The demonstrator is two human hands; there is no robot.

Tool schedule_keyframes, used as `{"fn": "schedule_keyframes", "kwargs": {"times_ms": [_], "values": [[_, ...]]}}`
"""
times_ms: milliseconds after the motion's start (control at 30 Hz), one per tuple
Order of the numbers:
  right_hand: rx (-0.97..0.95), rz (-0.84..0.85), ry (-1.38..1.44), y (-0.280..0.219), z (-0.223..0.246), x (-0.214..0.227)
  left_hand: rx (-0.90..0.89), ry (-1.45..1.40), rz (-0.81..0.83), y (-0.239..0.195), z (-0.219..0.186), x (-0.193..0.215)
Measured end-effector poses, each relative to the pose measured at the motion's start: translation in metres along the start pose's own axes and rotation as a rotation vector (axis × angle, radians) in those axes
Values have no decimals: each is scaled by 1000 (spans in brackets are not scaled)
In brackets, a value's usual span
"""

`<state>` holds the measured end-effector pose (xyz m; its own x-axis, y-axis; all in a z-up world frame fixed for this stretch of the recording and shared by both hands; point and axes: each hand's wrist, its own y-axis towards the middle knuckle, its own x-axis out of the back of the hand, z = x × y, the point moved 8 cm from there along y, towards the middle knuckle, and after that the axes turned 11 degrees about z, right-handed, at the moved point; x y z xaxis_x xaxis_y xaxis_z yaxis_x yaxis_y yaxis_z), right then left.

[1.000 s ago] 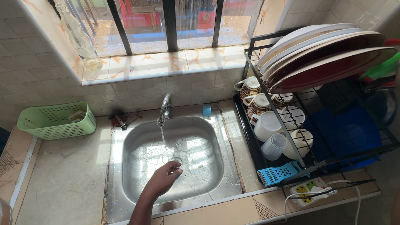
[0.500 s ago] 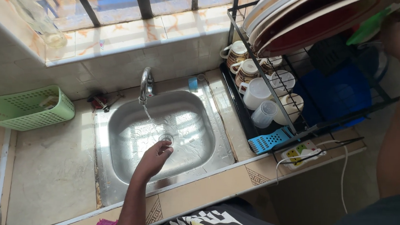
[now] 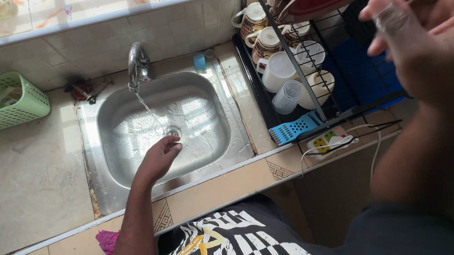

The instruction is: Washing a plate, a strainer, and a small cloth in a kitchen sink using soap

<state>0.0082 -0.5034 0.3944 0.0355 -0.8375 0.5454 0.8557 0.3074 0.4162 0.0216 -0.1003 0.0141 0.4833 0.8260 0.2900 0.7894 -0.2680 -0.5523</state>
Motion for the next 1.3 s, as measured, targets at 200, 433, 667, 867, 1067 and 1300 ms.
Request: {"fn": "schedule_keyframes", "kwargs": {"times_ms": [200, 433, 667, 867, 1067, 1300], "values": [[124, 137, 748, 22, -15, -141, -22, -10, -16, 5, 15, 2], [-147, 485, 215, 2, -95, -369, -20, -7, -62, -14, 7, 4], [-148, 978, -306, -39, -152, -423, 26, -53, -79, -34, 16, 14], [-314, 1190, -300, -54, -165, -438, -18, -82, -79, -35, 17, 18], [-290, 1223, -273, -47, -168, -450, -67, -126, -114, -46, 18, 27], [-254, 1219, -265, -29, -175, -471, -193, -211, -317, -90, 26, 52]]}}
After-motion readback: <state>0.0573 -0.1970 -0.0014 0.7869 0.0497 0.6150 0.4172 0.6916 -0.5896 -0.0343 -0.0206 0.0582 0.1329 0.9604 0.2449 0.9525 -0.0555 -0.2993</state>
